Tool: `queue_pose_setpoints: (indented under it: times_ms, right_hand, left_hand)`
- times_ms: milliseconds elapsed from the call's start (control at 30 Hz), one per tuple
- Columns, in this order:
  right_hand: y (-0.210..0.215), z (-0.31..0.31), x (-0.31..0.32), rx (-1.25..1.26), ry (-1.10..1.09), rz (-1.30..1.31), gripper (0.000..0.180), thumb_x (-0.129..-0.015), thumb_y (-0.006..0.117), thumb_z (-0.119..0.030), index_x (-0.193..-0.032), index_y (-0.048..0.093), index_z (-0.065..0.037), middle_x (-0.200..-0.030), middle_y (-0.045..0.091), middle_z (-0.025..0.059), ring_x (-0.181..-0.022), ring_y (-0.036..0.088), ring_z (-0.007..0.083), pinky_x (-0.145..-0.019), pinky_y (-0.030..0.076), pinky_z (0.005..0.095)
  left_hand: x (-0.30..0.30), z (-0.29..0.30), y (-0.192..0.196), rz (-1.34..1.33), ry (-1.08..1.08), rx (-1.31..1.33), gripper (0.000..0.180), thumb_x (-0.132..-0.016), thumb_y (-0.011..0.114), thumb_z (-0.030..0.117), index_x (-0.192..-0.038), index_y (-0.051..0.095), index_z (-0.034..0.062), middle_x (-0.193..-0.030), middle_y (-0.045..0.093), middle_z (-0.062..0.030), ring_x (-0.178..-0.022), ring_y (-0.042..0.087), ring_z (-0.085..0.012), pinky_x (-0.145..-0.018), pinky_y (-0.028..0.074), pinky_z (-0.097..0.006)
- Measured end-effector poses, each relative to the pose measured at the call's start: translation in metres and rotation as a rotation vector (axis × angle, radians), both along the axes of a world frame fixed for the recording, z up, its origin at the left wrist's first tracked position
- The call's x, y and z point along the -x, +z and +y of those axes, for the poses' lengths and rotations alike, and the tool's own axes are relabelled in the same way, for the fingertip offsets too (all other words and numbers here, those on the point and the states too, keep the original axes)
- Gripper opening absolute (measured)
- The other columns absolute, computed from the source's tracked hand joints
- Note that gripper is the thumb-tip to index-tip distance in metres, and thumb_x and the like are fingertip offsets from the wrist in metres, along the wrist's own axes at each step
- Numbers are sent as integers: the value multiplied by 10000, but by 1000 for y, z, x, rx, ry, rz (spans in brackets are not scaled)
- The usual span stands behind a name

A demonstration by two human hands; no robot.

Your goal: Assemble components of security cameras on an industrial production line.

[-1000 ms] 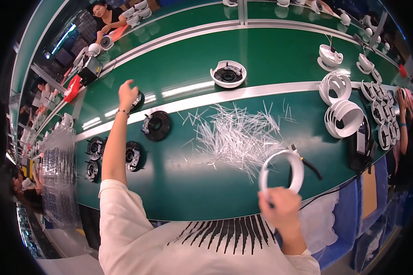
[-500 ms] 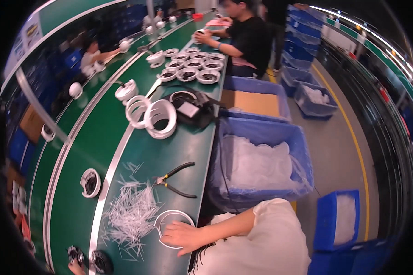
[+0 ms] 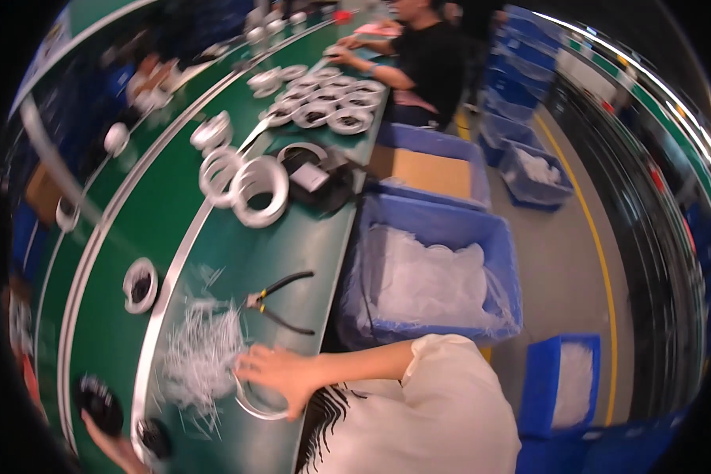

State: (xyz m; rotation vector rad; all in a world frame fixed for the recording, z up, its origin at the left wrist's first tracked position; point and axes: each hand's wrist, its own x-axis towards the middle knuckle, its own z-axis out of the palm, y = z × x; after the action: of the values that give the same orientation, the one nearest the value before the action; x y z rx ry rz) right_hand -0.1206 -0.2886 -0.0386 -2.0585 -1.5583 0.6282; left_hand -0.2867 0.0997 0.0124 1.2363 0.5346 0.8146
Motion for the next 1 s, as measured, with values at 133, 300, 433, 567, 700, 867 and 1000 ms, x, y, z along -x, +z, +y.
queue_pose_setpoints:
  times_ms: [133,300,433,567,700,867,1000]
  right_hand:
    - [2,18,-11,-649,-429,135,1112,-479,779,-483,-1298,220,21,-1312,252,213,-1197,283,341,-1011,200,408]
    - [3,52,-3,-782,-408,365,1220,-448,845,-332,-1323,89,54,-1356,182,236,-1270,211,299,-1021,192,359]
    - [-1,70,0,-665,-447,123,1234,-412,844,-395,-1330,135,28,-1326,227,221,-1205,304,305,-982,273,368]
    - [-4,68,6,-662,-366,114,1201,-428,840,-387,-1324,159,33,-1291,272,203,-1205,302,299,-980,278,369]
    - [-4,71,14,-677,-316,144,1194,-432,844,-368,-1322,161,40,-1341,217,218,-1191,331,275,-974,291,356]
    - [-5,74,11,-645,-325,215,1181,-436,844,-358,-1322,168,33,-1355,203,227,-1165,355,271,-968,295,355]
    - [6,79,13,-595,-273,-12,1133,-441,827,-402,-1299,223,27,-1350,205,238,-1210,261,350,-991,228,428]
  left_hand:
    - [-55,-123,-46,21,-121,213,323,-850,505,257,-1065,512,15,-990,566,-90,-885,562,-193,-756,467,-326]
    - [-89,-193,-65,-3,-271,368,307,-890,460,227,-1090,488,-3,-1032,559,-79,-910,544,-148,-792,436,-260]
    - [-77,-194,-71,-74,-529,542,372,-892,372,224,-1210,394,32,-1158,488,-116,-1064,478,-218,-866,418,-382]
    - [-69,-182,-76,-355,-816,859,534,-798,404,357,-1213,390,22,-1232,422,-159,-1122,426,-329,-915,354,-519]
    - [-76,-187,-79,-224,-565,851,595,-835,335,477,-1195,419,10,-1134,506,-171,-1001,523,-259,-890,420,-389]
    - [-79,-183,-72,-215,-575,822,514,-854,341,449,-1123,475,33,-1059,543,-143,-944,553,-238,-818,468,-365]
    - [-83,-184,-68,-233,-550,873,520,-855,336,453,-1107,486,24,-1023,562,-145,-924,561,-239,-803,478,-364]
